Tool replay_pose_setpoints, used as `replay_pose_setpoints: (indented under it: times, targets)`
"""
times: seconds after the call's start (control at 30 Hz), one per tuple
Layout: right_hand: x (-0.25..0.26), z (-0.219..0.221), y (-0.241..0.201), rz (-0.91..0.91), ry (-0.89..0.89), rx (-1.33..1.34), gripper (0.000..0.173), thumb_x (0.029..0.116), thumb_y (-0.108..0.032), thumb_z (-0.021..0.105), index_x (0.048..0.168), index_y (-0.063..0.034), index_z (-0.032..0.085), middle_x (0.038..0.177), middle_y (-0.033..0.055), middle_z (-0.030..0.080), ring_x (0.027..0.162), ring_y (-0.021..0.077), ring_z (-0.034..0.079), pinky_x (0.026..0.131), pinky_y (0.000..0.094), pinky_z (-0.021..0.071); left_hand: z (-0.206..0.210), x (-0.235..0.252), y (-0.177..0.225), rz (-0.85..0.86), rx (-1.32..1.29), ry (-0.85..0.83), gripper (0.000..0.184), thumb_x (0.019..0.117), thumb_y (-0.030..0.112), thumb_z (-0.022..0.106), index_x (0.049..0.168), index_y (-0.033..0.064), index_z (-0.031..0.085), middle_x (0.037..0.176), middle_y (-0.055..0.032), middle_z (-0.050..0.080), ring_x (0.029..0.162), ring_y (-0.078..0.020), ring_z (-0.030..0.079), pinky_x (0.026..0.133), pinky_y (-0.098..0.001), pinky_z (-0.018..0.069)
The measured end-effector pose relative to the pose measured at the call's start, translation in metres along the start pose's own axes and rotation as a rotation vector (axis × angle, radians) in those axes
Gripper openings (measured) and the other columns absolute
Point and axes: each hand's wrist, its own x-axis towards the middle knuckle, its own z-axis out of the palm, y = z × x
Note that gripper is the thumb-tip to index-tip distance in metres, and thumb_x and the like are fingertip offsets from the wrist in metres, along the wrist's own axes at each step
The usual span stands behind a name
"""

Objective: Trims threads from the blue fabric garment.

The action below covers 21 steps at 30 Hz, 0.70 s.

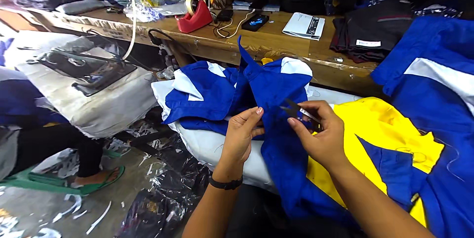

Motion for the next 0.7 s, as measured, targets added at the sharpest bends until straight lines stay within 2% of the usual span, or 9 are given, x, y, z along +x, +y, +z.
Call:
replay_pose_setpoints:
  times: [0.07,0.13,0.23,0.3,0.37,0.47,0.57,0.6,0.7]
  targets:
    - [0.006,0.000,-0.007,0.024,-0.027,0.115,0.038,0.0867,-0.029,0.079,0.118,-0.0138,0.062,0.092,-0.0076,0.062,0.070,-0.0040,0.054,0.059,0.0129,0.0453,0.003,-0.004,-0.003,0.031,0.033,-0.016,0.023,0.1041,0.007,0.053,0.101,0.0048,0.075,0.091,-0.0037,0.074,0.077,-0.0095,0.071,0.072,-0.0269,0.0610]
    - [0.010,0.006,-0.008,-0.059,-0.035,0.115,0.034,0.0858,-0.020,0.080,0.116,-0.0087,0.069,0.095,-0.0028,0.068,0.074,-0.0003,0.058,0.063,0.0173,0.0494,0.007,-0.009,-0.005,0.056,0.044,-0.029,0.023,0.1025,0.004,0.053,0.097,0.0037,0.075,0.090,-0.0039,0.074,0.077,-0.0093,0.071,0.072,-0.0271,0.0612]
    - [0.008,0.018,-0.002,-0.193,-0.004,0.026,0.021,0.0844,-0.013,0.074,0.104,-0.0072,0.077,0.081,-0.0011,0.066,0.067,0.0035,0.057,0.059,0.0222,0.0474,0.012,-0.014,-0.006,0.077,0.050,-0.010,0.026,0.1013,0.003,0.052,0.093,0.0050,0.076,0.086,-0.0027,0.074,0.076,-0.0080,0.070,0.070,-0.0256,0.0605]
    - [-0.001,0.016,0.000,-0.252,-0.008,-0.001,0.012,0.0888,-0.013,0.069,0.097,-0.0071,0.077,0.075,0.0003,0.065,0.064,0.0061,0.057,0.058,0.0257,0.0461,0.012,-0.015,-0.007,0.067,0.041,0.035,0.024,0.1020,0.004,0.053,0.093,0.0050,0.075,0.080,-0.0017,0.072,0.072,-0.0080,0.070,0.069,-0.0256,0.0605]
    - [-0.011,0.004,0.000,-0.263,-0.124,-0.010,0.014,0.0923,-0.016,0.066,0.092,-0.0074,0.077,0.076,0.0016,0.069,0.065,0.0064,0.060,0.059,0.0253,0.0493,0.010,-0.015,-0.006,0.046,0.033,0.051,0.023,0.1030,0.005,0.052,0.096,0.0038,0.074,0.081,-0.0033,0.072,0.072,-0.0095,0.070,0.069,-0.0264,0.0606]
    - [-0.017,-0.017,-0.003,-0.178,-0.263,-0.070,0.019,0.0932,-0.025,0.065,0.099,-0.0108,0.077,0.081,0.0006,0.071,0.069,0.0060,0.062,0.062,0.0256,0.0504,0.006,-0.016,-0.003,0.000,-0.030,0.012,0.024,0.1037,0.005,0.050,0.099,0.0032,0.073,0.085,-0.0069,0.074,0.074,-0.0115,0.072,0.069,-0.0274,0.0614]
    - [-0.012,-0.030,-0.007,-0.096,-0.156,-0.127,0.044,0.0896,-0.043,0.074,0.121,-0.0134,0.069,0.095,0.0007,0.067,0.079,0.0057,0.061,0.065,0.0247,0.0506,0.006,-0.017,-0.001,-0.043,-0.096,-0.043,0.025,0.1042,0.006,0.049,0.099,0.0035,0.073,0.087,-0.0083,0.075,0.075,-0.0116,0.073,0.069,-0.0275,0.0618]
    - [-0.011,-0.031,-0.006,-0.105,-0.107,-0.148,0.046,0.0903,-0.045,0.073,0.123,-0.0130,0.068,0.095,0.0010,0.066,0.079,0.0058,0.060,0.065,0.0241,0.0494,0.007,-0.018,-0.002,-0.054,-0.111,-0.050,0.026,0.1043,0.006,0.048,0.099,0.0031,0.073,0.087,-0.0088,0.075,0.075,-0.0122,0.073,0.070,-0.0279,0.0619]
    - [-0.012,-0.028,-0.002,-0.185,0.024,-0.205,0.033,0.0920,-0.035,0.075,0.112,-0.0083,0.075,0.097,0.0051,0.070,0.081,0.0103,0.063,0.068,0.0285,0.0500,0.008,-0.020,-0.002,-0.068,-0.144,-0.064,0.026,0.1039,0.004,0.048,0.099,0.0017,0.073,0.087,-0.0097,0.075,0.076,-0.0133,0.074,0.070,-0.0289,0.0624]
